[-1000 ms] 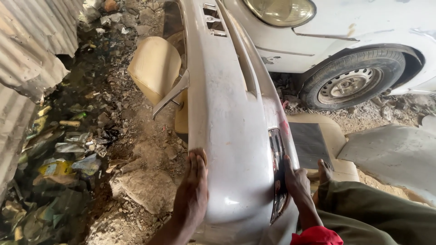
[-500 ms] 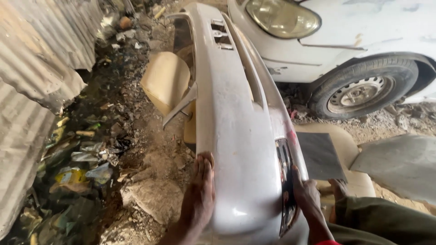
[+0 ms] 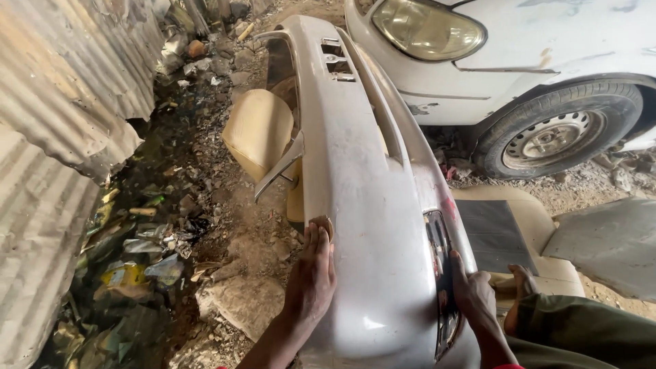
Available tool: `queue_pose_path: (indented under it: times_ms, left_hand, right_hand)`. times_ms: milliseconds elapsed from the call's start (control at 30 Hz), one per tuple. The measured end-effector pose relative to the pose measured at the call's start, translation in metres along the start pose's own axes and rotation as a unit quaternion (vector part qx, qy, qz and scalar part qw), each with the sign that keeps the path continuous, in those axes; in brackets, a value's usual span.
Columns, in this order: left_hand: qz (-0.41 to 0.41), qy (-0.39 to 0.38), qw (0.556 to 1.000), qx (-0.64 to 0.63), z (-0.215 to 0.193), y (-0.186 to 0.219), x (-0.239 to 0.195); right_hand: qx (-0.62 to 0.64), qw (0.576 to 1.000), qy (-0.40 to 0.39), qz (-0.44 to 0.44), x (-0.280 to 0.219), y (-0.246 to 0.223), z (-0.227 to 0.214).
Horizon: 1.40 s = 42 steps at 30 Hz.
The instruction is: The person sands the surface of a detached white car bumper using a sanding block. The bumper is propped up on a beige car seat in a cluttered outdoor area. The person moves the sanding block back and forth across the bumper's surface to smooth it.
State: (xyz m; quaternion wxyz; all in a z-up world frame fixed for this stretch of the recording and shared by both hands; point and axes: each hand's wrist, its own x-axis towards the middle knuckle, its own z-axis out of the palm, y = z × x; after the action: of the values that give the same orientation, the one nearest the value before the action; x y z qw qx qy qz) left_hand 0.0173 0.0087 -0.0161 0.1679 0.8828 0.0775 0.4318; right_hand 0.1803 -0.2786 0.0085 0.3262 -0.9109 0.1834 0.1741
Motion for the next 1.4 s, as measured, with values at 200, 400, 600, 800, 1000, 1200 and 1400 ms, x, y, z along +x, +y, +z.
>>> queue_pose_path:
  times_ms: [200,400,600,800,1000,1200,1400]
  left_hand:
    - [-0.072,-0.189,0.976,0.084,-0.013,0.032,-0.045]
    - [-0.058,-0.145,0.985,0.074,-0.015,0.031,-0.009]
    - [0.008,0.021,0.998,0.06,0.003,0.005,0.006]
    - [-0.11,-0.118,0.987,-0.014,-0.014,0.022,-0.014]
    - [-0.082,-0.083,0.993,-0.019,0.001,0.012,0.0]
    - [-0.074,-0.083,0.994,-0.023,-0.002,0.012,0.015]
    - [-0.077,-0.17,0.982,0.005,-0.02,0.041,-0.034]
  right_hand:
    - [0.004,1.0,-0.008,-0.004,0.0,0.0,-0.002]
    - [-0.006,1.0,0.0,-0.011,0.001,0.001,0.001]
    - [-0.011,1.0,0.008,-0.009,0.01,0.006,0.005]
    - [0.001,1.0,-0.009,-0.002,0.004,0.002,-0.001]
    - [0.004,1.0,-0.008,-0.004,-0.003,-0.002,-0.003]
    - [0.003,1.0,-0.015,-0.013,0.002,0.004,-0.001]
    - [0.009,1.0,-0.014,-0.013,0.005,0.004,-0.002]
